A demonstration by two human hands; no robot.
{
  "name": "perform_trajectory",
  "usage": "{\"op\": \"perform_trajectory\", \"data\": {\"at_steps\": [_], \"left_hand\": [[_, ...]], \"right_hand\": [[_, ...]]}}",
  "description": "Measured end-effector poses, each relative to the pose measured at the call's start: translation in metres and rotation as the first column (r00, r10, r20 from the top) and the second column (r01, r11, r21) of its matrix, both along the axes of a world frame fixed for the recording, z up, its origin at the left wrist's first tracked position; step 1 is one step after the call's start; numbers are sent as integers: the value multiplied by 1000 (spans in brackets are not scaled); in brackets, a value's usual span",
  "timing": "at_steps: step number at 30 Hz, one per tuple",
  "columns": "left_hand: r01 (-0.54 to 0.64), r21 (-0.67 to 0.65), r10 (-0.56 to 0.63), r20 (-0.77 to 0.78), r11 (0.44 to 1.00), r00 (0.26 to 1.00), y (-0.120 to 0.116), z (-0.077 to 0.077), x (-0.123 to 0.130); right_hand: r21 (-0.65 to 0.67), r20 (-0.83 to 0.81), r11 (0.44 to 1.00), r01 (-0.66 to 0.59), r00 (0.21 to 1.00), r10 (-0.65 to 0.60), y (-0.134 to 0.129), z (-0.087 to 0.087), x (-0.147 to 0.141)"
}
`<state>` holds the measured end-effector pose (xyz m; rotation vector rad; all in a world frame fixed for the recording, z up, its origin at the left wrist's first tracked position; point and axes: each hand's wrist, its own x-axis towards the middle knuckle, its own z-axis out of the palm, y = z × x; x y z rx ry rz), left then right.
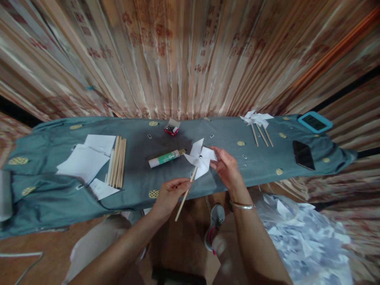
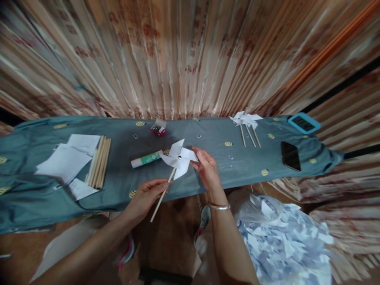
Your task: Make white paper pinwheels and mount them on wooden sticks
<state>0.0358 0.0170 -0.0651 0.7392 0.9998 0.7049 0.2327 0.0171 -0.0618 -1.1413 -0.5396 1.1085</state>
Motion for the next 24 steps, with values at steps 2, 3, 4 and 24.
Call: {"op": "perform_trajectory", "data": {"at_steps": [2, 3, 4, 24], "left_hand": [[43, 52, -42, -26, 998, 999, 12, -5, 8], [58, 61, -56, -38, 996, 998, 16, -7, 12], [67, 61, -64, -46, 996, 997, 20, -10, 15], [71, 5, -71, -7, 997, 997, 33, -29, 24]], "right_hand": [[13, -29, 999, 37, 999, -37, 0, -3, 7], [15, -31, 998, 59, 998, -59, 1, -4, 10], [17, -24, 996, 87, 996, -87, 2, -5, 12], [-118, -61, 993, -10, 998, 3, 10, -8, 6]]}}
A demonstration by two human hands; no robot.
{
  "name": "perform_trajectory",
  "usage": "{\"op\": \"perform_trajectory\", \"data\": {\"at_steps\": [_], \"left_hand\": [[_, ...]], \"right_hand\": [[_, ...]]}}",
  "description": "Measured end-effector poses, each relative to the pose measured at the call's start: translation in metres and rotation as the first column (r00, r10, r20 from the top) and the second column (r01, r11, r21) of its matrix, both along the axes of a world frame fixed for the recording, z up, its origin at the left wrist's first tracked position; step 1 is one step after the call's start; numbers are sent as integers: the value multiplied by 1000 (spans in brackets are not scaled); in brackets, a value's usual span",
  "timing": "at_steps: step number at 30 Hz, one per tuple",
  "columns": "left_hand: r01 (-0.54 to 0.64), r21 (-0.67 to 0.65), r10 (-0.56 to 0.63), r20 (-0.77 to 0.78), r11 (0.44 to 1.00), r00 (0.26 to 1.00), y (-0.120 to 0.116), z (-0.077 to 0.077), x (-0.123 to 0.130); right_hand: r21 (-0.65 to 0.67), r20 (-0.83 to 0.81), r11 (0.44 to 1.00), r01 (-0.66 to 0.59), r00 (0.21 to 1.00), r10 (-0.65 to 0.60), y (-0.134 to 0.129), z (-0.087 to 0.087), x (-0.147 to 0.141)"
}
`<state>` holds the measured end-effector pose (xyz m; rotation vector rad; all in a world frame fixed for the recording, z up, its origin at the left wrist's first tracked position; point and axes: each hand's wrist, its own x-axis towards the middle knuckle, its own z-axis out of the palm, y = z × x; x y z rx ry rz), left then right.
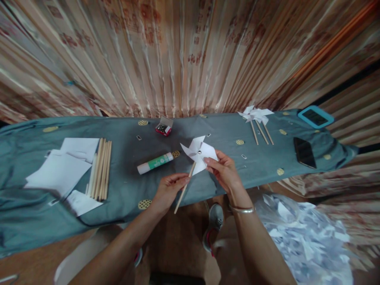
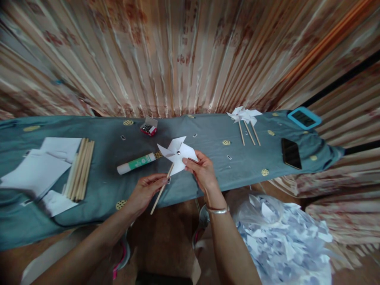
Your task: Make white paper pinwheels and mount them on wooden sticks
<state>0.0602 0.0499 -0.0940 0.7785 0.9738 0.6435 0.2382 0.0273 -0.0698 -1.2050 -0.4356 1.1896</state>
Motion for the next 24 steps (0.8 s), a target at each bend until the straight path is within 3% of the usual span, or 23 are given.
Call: {"op": "perform_trajectory", "data": {"at_steps": [15, 24], "left_hand": [[-48, 19, 48, -21, 999, 999, -1, -2, 5], [-47, 80, 51, -48, 996, 998, 2, -6, 4]], "right_hand": [[78, 139, 996, 44, 989, -55, 5, -4, -12], [51, 147, 998, 39, 988, -46, -2, -3, -18]]}}
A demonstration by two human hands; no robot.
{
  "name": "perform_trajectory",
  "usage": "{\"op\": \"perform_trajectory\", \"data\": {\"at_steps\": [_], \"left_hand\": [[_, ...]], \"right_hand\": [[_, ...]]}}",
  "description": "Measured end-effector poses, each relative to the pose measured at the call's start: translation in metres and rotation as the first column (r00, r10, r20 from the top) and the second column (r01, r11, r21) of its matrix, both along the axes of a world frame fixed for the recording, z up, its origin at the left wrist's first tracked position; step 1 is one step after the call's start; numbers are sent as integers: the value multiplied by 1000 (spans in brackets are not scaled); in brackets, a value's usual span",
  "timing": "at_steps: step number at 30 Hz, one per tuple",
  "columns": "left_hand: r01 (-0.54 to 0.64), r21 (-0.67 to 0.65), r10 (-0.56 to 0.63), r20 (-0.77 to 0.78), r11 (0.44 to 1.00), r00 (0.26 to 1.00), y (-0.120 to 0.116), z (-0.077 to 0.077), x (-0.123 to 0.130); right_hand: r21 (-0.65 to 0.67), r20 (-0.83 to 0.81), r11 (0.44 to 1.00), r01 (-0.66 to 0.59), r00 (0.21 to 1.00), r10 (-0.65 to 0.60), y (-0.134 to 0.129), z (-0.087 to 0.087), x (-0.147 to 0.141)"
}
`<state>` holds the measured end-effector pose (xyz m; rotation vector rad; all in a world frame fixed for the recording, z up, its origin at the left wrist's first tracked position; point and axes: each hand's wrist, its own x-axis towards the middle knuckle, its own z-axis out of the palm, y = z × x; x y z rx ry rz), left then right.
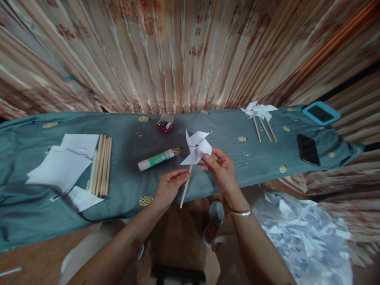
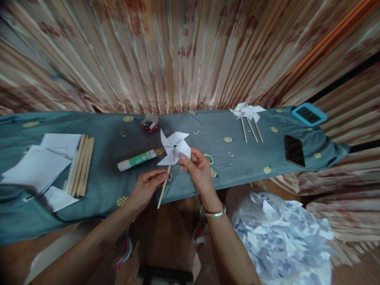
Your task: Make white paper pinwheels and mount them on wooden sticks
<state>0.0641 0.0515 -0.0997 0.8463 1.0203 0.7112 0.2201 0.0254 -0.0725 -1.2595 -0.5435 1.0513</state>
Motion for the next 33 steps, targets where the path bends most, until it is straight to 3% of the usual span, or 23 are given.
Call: {"op": "perform_trajectory", "data": {"at_steps": [6, 24, 29, 33], "left_hand": [[-27, -21, 27, 21, 999, 999, 1, 2, -1], [-69, 9, 69, 35, 998, 997, 3, 4, -2], [-53, 10, 52, 42, 999, 998, 3, 4, -2], [-47, 16, 46, 34, 999, 998, 4, 5, -4]], "right_hand": [[-29, 63, 992, 121, 991, -119, -2, -1, 8], [-35, 108, 998, -57, 992, 60, -6, -2, -21], [-21, 290, 994, -107, 951, 108, -10, 1, -18], [14, 437, 997, 76, 896, -75, -14, 7, 5]]}}
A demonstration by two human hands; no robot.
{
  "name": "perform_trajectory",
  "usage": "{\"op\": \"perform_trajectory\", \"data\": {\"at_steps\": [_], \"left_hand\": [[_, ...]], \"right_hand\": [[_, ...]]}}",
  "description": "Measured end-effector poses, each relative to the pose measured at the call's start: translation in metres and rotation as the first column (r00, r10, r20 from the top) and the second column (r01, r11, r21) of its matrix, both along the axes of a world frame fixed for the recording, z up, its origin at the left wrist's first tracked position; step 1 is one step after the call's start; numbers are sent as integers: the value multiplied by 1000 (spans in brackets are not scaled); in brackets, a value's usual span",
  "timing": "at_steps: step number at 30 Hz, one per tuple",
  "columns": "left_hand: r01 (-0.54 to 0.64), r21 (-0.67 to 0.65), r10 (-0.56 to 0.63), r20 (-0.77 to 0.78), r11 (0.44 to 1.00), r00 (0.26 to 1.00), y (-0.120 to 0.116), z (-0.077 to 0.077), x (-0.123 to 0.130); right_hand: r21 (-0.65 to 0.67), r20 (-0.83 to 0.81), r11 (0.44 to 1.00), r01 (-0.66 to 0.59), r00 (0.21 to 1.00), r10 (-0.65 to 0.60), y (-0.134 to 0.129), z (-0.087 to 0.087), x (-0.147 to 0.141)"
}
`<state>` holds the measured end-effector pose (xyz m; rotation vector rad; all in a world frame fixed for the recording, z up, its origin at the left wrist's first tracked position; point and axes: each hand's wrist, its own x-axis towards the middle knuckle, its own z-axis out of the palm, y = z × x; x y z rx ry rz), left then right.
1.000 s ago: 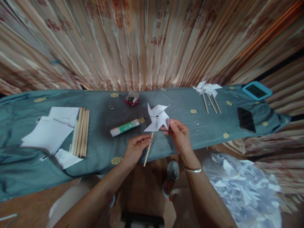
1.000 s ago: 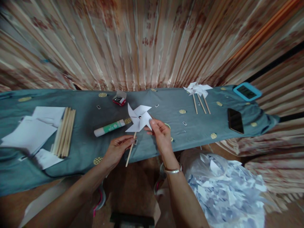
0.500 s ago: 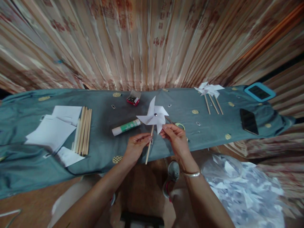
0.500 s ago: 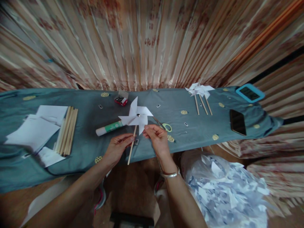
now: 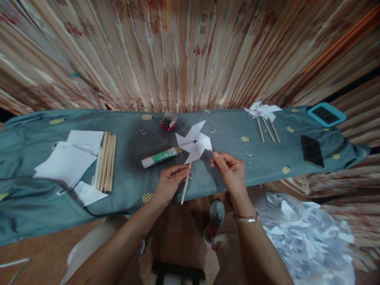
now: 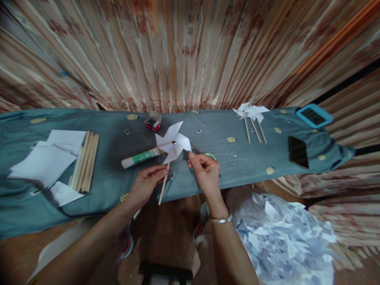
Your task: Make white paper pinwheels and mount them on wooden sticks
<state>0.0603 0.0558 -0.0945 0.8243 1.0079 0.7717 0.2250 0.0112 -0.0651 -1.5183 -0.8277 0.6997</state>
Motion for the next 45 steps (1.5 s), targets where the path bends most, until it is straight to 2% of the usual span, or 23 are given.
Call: {"op": "perform_trajectory", "data": {"at_steps": [2, 4, 6, 10, 14, 27, 35, 38, 45], "left_hand": [[23, 7, -23, -10, 1000, 1000, 0, 1, -1], [58, 15, -58, -16, 998, 998, -1, 2, -2], [95, 22, -94, -22, 995, 995, -3, 2, -2], [125, 17, -125, -39, 992, 991, -5, 2, -1], [126, 21, -125, -57, 992, 991, -5, 2, 0], [105, 42, -103, -56, 994, 993, -6, 0, 0], [76, 58, -72, -68, 995, 995, -6, -1, 2], [70, 57, -67, -51, 996, 996, -6, -2, 2], [56, 32, -56, -9, 998, 998, -5, -3, 2]], "right_hand": [[52, -7, 990, 129, 992, -129, 0, 1, 13], [70, -53, 981, 178, 983, -175, 2, 0, 21], [49, -136, 988, 144, 981, -137, 6, -2, 24], [23, -318, 1000, -8, 948, 15, 15, -3, 20], [10, -410, 1000, -21, 912, 23, 21, 0, 16], [2, -409, 998, 56, 911, -50, 17, -4, 14], [-12, -374, 1000, 14, 927, -17, 15, -4, 11], [-5, -396, 1000, -11, 918, 8, 14, -4, 9], [-56, -485, 998, -4, 874, -23, 14, -3, 2]]}}
